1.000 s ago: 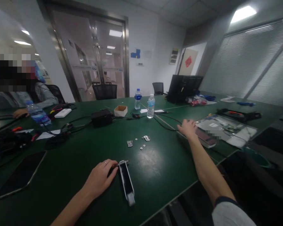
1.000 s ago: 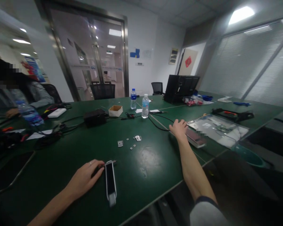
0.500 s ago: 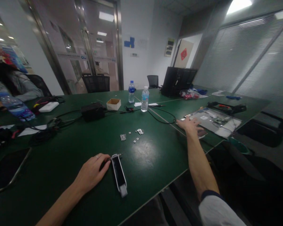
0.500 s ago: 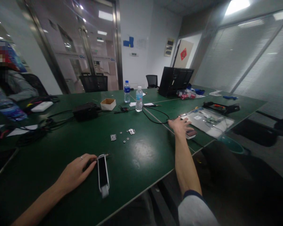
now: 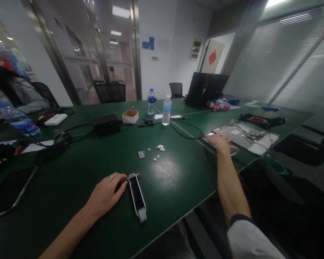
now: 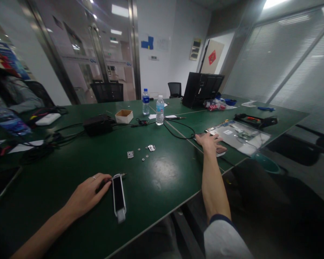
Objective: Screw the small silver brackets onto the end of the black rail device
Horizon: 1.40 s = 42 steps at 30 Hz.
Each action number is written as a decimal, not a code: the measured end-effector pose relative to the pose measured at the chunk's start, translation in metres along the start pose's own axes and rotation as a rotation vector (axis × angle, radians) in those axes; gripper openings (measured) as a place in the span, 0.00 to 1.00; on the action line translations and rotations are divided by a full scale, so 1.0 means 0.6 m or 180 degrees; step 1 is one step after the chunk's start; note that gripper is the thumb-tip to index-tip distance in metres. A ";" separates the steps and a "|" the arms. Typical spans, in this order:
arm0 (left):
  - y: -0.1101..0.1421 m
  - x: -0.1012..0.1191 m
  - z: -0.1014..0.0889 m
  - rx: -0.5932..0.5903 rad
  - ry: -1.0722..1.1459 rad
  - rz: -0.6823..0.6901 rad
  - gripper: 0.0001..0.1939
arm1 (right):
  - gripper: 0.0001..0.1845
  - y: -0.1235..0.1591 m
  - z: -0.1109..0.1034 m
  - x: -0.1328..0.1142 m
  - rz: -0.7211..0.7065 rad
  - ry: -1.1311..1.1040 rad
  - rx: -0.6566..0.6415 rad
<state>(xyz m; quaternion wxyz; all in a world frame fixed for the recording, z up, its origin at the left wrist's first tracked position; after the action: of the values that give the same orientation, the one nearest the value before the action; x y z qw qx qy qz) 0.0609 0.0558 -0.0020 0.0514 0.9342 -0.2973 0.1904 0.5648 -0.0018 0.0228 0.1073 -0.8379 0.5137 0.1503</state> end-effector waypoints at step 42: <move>0.002 0.003 -0.005 -0.0097 0.0013 -0.0067 0.20 | 0.38 0.018 0.031 -0.078 -0.1134 0.0519 0.0388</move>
<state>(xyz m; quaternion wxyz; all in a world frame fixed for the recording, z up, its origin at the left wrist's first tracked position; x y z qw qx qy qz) 0.0604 0.0545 0.0011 0.0682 0.9360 -0.2901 0.1873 0.5324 0.0381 0.0221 0.1408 -0.9168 0.3725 0.0293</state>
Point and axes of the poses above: each hand's wrist, its own y-axis away from the middle knuckle, its own z-axis out of the palm, x = y × z, the point moved 6 cm from there along -y, towards the middle knuckle, and after that the axes turned 8 degrees about -z, right-handed, at the moved point
